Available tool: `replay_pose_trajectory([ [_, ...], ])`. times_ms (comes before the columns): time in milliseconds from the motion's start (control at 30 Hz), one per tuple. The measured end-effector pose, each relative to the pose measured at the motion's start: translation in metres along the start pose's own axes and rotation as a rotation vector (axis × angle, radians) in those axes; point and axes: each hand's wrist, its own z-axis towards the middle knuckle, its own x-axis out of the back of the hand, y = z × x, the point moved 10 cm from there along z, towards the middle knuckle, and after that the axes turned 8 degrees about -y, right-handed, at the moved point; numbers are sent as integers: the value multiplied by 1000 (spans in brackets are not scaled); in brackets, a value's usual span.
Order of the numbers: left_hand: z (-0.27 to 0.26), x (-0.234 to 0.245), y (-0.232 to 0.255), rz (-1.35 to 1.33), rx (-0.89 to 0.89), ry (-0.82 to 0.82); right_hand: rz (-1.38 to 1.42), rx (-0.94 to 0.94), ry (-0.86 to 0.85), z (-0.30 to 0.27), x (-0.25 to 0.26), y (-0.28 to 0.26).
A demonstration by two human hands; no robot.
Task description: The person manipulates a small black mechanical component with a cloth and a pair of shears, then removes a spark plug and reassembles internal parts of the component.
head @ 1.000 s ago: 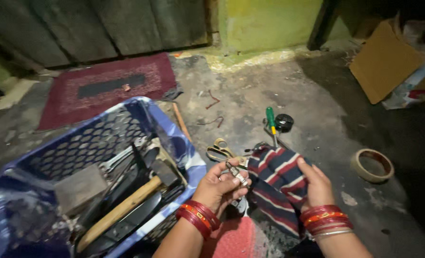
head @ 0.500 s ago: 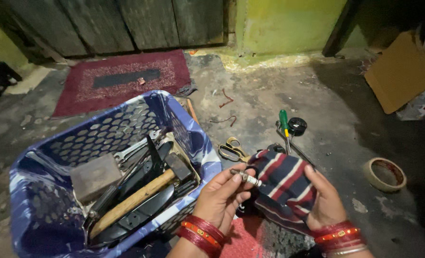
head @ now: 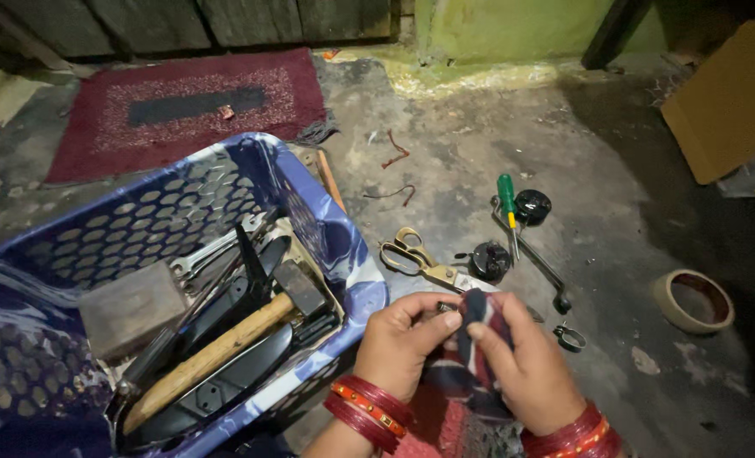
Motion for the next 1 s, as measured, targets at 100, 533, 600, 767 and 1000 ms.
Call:
replay_pose_trajectory([
  [100, -4, -11, 14, 236, -79, -48, 716, 51, -131, 14, -12, 28],
  [533, 12, -3, -3, -46, 82, -47, 557, 277, -8, 5, 26, -21],
  [600, 15, -3, -4, 83, -16, -67, 164, 573, -57, -15, 10, -61],
  [767, 13, -3, -9, 154, 3, -96, 195, -16, -98, 3, 2, 9],
  [1000, 11, -2, -27, 44, 119, 4, 476, -24, -59, 11, 1, 33],
])
